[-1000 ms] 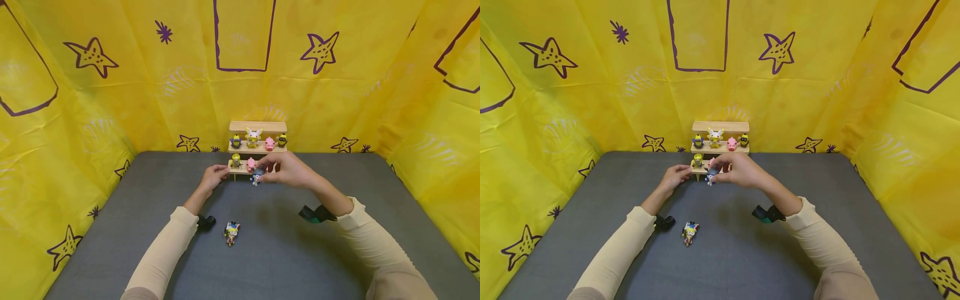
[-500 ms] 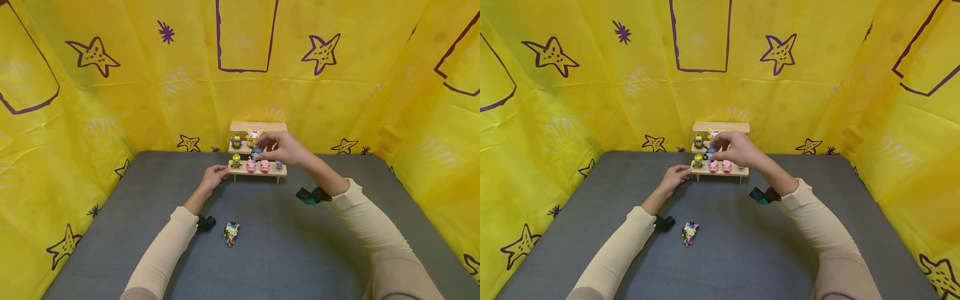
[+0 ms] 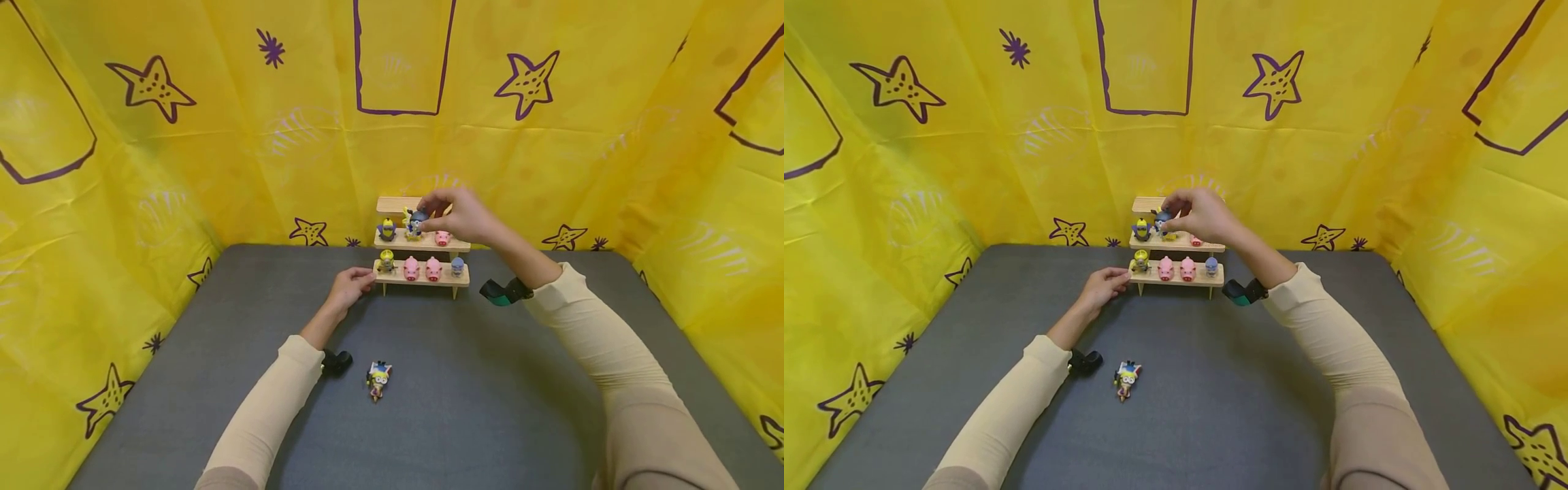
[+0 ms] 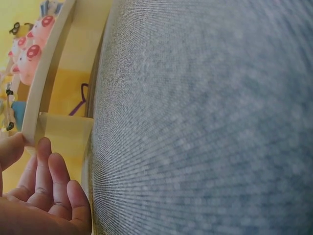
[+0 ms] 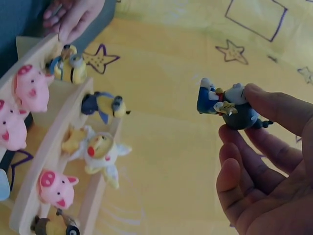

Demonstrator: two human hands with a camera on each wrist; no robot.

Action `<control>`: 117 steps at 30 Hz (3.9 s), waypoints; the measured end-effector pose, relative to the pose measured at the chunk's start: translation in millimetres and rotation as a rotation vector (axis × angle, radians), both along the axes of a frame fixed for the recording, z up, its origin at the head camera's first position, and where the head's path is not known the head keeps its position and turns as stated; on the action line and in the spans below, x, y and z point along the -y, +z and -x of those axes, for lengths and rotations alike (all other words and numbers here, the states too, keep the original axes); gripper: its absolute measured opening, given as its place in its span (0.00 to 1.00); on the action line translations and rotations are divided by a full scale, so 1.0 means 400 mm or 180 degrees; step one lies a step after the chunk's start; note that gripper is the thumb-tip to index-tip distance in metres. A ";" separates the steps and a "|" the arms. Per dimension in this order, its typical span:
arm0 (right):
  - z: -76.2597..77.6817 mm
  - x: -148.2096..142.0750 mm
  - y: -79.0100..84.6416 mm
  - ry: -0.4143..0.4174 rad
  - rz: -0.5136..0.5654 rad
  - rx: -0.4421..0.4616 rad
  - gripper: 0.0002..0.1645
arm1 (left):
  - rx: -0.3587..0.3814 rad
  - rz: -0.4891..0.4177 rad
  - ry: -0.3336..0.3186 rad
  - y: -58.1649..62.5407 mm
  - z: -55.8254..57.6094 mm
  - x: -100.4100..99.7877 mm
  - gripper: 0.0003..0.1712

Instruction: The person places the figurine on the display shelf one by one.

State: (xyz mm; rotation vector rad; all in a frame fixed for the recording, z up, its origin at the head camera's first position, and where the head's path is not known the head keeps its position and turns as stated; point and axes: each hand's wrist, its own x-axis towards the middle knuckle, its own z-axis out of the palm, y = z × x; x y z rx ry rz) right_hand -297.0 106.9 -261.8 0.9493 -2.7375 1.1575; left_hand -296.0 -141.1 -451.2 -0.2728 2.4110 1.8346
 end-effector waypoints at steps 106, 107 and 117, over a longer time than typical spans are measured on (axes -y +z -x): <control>0.172 0.129 -0.039 -0.0161 -0.0018 -0.0053 0.25 | -0.0029 0.0025 -0.0107 0.016 -0.003 0.001 0.20; 0.154 0.125 -0.036 -0.0073 0.0045 -0.0069 0.25 | -0.0038 0.0021 -0.0112 0.016 -0.003 0.001 0.20; -0.040 0.092 -0.068 0.0630 0.0322 -0.0451 0.17 | -0.0042 0.0102 -0.0097 0.016 0.002 0.003 0.19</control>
